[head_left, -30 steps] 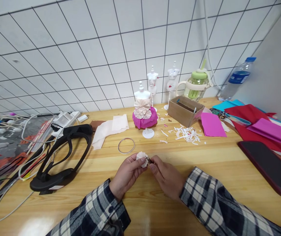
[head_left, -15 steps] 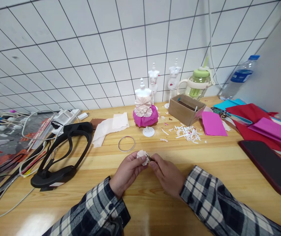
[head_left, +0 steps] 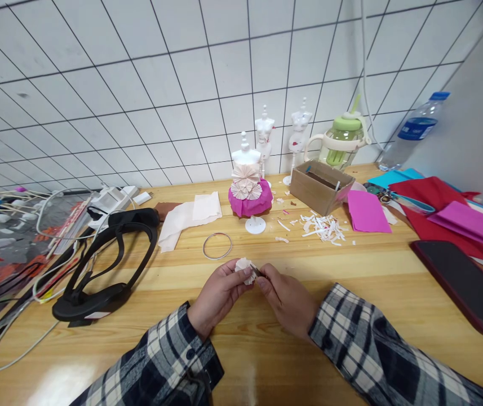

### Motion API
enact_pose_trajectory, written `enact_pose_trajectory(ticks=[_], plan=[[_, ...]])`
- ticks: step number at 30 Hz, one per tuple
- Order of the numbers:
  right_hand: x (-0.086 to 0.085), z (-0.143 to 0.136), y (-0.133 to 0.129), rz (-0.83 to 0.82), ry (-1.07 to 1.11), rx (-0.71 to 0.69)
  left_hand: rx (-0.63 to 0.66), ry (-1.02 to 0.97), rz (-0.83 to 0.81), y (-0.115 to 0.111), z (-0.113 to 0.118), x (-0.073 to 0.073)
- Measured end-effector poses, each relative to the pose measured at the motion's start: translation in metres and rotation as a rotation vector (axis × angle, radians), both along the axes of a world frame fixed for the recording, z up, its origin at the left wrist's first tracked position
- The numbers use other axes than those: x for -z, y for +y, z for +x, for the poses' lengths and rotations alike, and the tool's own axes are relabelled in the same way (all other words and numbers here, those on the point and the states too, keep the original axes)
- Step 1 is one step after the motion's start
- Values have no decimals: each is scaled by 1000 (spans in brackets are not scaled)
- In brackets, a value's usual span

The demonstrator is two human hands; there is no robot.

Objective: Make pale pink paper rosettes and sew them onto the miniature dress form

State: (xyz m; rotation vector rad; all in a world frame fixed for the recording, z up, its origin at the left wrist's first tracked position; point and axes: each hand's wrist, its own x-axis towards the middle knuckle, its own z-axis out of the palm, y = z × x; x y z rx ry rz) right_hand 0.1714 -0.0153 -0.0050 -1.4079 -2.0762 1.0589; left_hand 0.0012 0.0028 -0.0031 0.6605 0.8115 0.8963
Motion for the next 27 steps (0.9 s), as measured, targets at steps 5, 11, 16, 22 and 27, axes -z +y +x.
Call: enact_pose_trajectory(ticks=[5,11,16,22,27], plan=[[2,0,0,30,-6,1,-3,3,-10,0,0,0],[1,0,0,27,-12,7,-25,2,-3,0,0,0],[0,0,1,16,-13,13,-58,-1,-26,1,1,0],[-2,2,1,4,-6,-10,-89,-23,-50,1,2,-3],[-3,5,1,9,-29,-30,-93,-42,-56,2,1,-4]])
